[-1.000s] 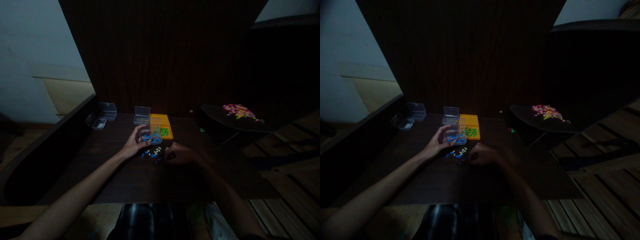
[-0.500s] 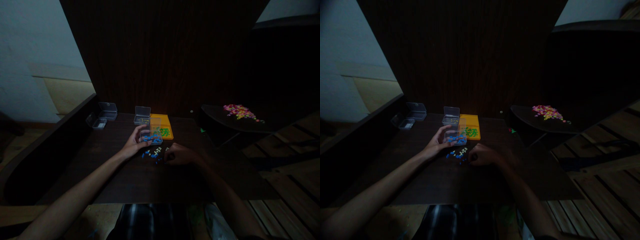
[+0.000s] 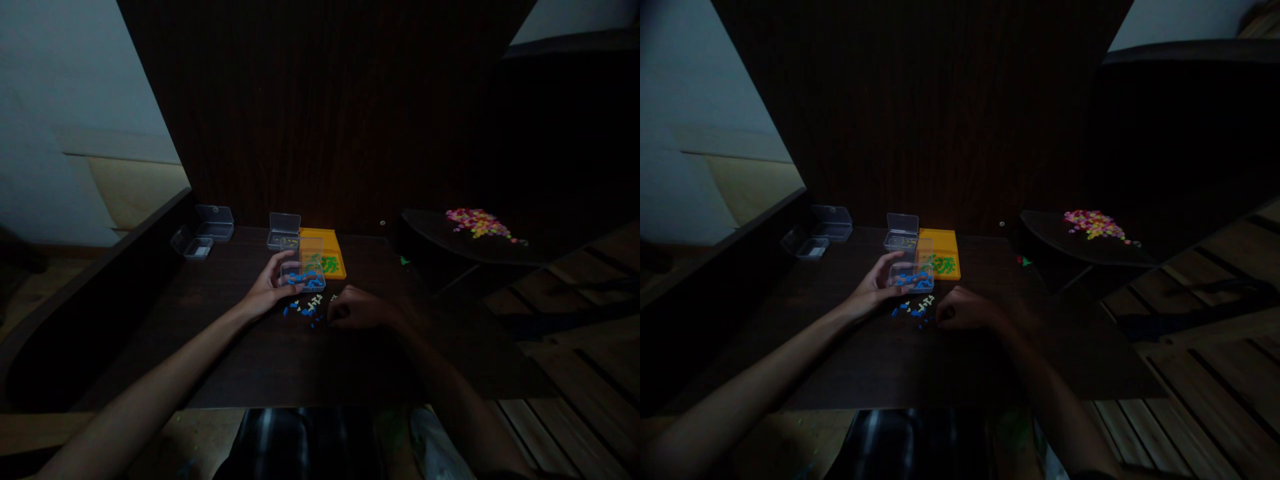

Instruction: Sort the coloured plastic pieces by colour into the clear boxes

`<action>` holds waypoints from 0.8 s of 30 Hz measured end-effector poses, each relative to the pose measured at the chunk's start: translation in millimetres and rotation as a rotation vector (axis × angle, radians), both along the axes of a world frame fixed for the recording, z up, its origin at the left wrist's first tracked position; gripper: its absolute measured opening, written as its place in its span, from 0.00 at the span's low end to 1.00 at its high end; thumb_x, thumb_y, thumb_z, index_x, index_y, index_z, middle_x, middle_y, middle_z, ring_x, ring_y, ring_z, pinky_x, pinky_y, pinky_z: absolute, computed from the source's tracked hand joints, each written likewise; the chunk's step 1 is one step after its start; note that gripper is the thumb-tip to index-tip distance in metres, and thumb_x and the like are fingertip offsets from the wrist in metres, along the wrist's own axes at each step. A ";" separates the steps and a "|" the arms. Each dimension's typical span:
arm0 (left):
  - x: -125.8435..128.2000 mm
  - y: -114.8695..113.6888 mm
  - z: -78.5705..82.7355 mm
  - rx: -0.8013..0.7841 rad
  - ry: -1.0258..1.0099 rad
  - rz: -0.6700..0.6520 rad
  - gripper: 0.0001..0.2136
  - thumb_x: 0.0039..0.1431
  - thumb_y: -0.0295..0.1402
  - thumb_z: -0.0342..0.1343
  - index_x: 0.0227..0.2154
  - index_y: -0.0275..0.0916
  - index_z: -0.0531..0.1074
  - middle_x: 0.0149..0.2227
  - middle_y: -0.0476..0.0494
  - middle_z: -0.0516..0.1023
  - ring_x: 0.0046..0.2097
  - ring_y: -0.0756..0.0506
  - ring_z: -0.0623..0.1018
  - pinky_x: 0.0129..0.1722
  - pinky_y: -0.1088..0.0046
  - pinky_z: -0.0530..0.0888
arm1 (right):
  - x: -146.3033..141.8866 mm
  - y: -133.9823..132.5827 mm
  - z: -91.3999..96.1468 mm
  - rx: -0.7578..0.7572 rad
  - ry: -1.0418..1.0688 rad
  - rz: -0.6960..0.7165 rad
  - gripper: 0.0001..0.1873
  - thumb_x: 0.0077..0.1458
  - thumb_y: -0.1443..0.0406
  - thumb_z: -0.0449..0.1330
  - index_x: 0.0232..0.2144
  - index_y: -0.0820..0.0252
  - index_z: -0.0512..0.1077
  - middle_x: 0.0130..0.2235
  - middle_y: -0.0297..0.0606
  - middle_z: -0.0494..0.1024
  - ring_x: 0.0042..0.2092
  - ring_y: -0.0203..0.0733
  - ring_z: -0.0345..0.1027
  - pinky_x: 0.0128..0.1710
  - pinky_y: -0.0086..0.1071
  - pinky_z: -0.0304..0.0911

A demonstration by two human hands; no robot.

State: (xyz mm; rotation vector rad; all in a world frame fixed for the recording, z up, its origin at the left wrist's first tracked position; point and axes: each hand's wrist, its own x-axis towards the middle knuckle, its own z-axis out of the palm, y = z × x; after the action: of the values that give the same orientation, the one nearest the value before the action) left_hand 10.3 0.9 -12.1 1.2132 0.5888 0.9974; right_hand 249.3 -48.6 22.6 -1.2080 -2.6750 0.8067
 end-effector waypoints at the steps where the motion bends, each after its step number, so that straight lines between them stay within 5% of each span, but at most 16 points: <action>1: 0.1 0.0 -0.4 0.000 -0.003 -0.003 0.34 0.43 0.25 0.68 0.53 0.46 0.61 0.51 0.43 0.69 0.50 0.42 0.75 0.55 0.55 0.69 | 0.4 0.4 -0.7 -0.003 0.009 0.010 0.06 0.49 0.67 0.64 0.32 0.60 0.80 0.25 0.31 0.76 0.28 0.32 0.67 0.35 0.25 0.58; 13: 0.7 -4.5 6.1 -0.018 0.004 -0.003 0.33 0.43 0.24 0.68 0.52 0.46 0.62 0.51 0.43 0.69 0.47 0.44 0.76 0.53 0.58 0.71 | 2.5 1.6 3.8 -0.067 0.125 -0.017 0.07 0.50 0.67 0.62 0.32 0.63 0.79 0.21 0.29 0.71 0.23 0.29 0.61 0.27 0.23 0.56; 18: 1.7 -6.5 9.2 -0.026 0.014 -0.038 0.33 0.44 0.25 0.68 0.53 0.45 0.61 0.51 0.43 0.68 0.46 0.45 0.77 0.52 0.59 0.72 | 5.9 0.1 6.3 -0.129 0.386 -0.273 0.14 0.50 0.57 0.63 0.31 0.64 0.78 0.18 0.26 0.61 0.20 0.28 0.51 0.20 0.23 0.48; 24: 4.2 -11.5 7.6 -0.035 0.016 -0.123 0.34 0.43 0.24 0.68 0.53 0.46 0.61 0.53 0.42 0.67 0.47 0.45 0.76 0.51 0.61 0.73 | -1.7 2.4 1.7 0.047 0.589 -0.514 0.18 0.48 0.54 0.63 0.31 0.65 0.78 0.16 0.25 0.57 0.20 0.28 0.45 0.20 0.25 0.44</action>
State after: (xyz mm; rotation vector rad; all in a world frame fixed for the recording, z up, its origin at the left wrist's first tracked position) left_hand 14.6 -10.6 -4.5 1.2124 0.5360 0.8714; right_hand 247.6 -46.2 24.4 -1.3047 -1.8042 0.8362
